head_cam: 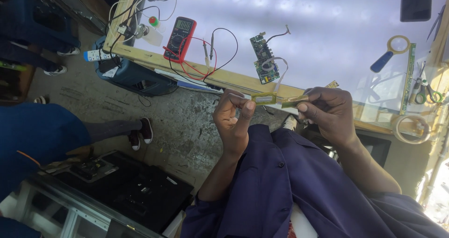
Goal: The person handles a small circuit board and then attaches a long green circuit board to the edge of a large flat-screen TV. They connect a ribbon cable to a power board on the workbench, and the TV screen turns on to display a brand logo before showing a 'No Signal' message.
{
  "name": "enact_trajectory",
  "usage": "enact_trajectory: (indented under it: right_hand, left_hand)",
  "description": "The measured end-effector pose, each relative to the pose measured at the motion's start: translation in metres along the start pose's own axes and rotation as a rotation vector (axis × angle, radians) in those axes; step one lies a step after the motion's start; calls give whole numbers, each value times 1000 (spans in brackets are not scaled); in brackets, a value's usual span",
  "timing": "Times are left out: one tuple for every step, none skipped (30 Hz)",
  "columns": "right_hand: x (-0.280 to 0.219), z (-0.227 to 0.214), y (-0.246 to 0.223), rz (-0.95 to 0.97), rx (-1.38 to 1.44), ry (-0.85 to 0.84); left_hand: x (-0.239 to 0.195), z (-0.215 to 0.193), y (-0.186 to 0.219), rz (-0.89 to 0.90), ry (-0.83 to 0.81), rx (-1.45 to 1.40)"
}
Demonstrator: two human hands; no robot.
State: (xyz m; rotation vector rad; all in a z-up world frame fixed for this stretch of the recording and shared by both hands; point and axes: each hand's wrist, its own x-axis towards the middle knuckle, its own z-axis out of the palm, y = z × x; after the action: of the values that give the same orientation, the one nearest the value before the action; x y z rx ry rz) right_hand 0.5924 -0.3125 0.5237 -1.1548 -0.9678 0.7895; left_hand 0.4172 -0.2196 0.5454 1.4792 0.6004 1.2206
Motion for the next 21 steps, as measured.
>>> enact_trajectory:
  right_hand:
    - [-3,0,8,5,0,-13]
    - [-4,-2,16,32,-24,-15]
    - [-6,-2,25,59,-48,-17]
    - [-6,5,30,86,-45,-61]
    - [-6,13,36,89,-61,-85]
    - [-10,21,40,104,-78,-108]
    - [-14,25,64,143,-75,-151]
    - [-21,29,87,261,-167,-191]
    - [-30,32,110,376,-262,-234]
    - [-41,31,135,408,-267,-259]
    - [-54,30,159,536,-266,-282]
    - [-65,29,183,659,-267,-297]
    - [-79,30,189,686,-274,-316]
    - [-88,30,197,764,-251,-286]
    - [-98,30,204,841,-230,-255]
    - [-101,32,206,852,-241,-257]
    - [-105,34,208,873,-255,-306]
    - [-111,35,210,898,-266,-359]
    - [-112,40,211,914,-274,-363]
    - [-112,46,213,892,-287,-437]
    - [-112,52,215,871,-299,-512]
  left_hand:
    - [-2,-5,-4,-2,14,3]
    - [-7,-9,-9,-18,19,29]
    - [-12,-15,-15,-35,25,54]
    - [-21,-23,-25,-55,72,66]
    - [-30,-32,-36,-72,35,178]
    - [-43,-41,-45,-107,-6,287]
    - [-60,-58,-64,-146,39,295]
    - [-80,-74,-83,-231,-55,585]
    - [-101,-88,-101,-324,-163,867]
    - [-122,-100,-107,-364,-149,861]
    - [-144,-111,-112,-522,-227,1044]
    - [-163,-123,-117,-675,-319,1221]
    - [-186,-129,-115,-710,-316,1209]
    - [-204,-136,-116,-833,-324,1219]
    - [-222,-142,-117,-957,-333,1225]
    - [-223,-145,-112,-967,-336,1212]
    - [-224,-147,-106,-998,-270,1106]
    - [-228,-149,-99,-1033,-203,1000]
    - [-227,-148,-102,-1049,-205,989]
    - [-226,-148,-104,-890,-172,901]
    - [-225,-148,-106,-731,-136,811]
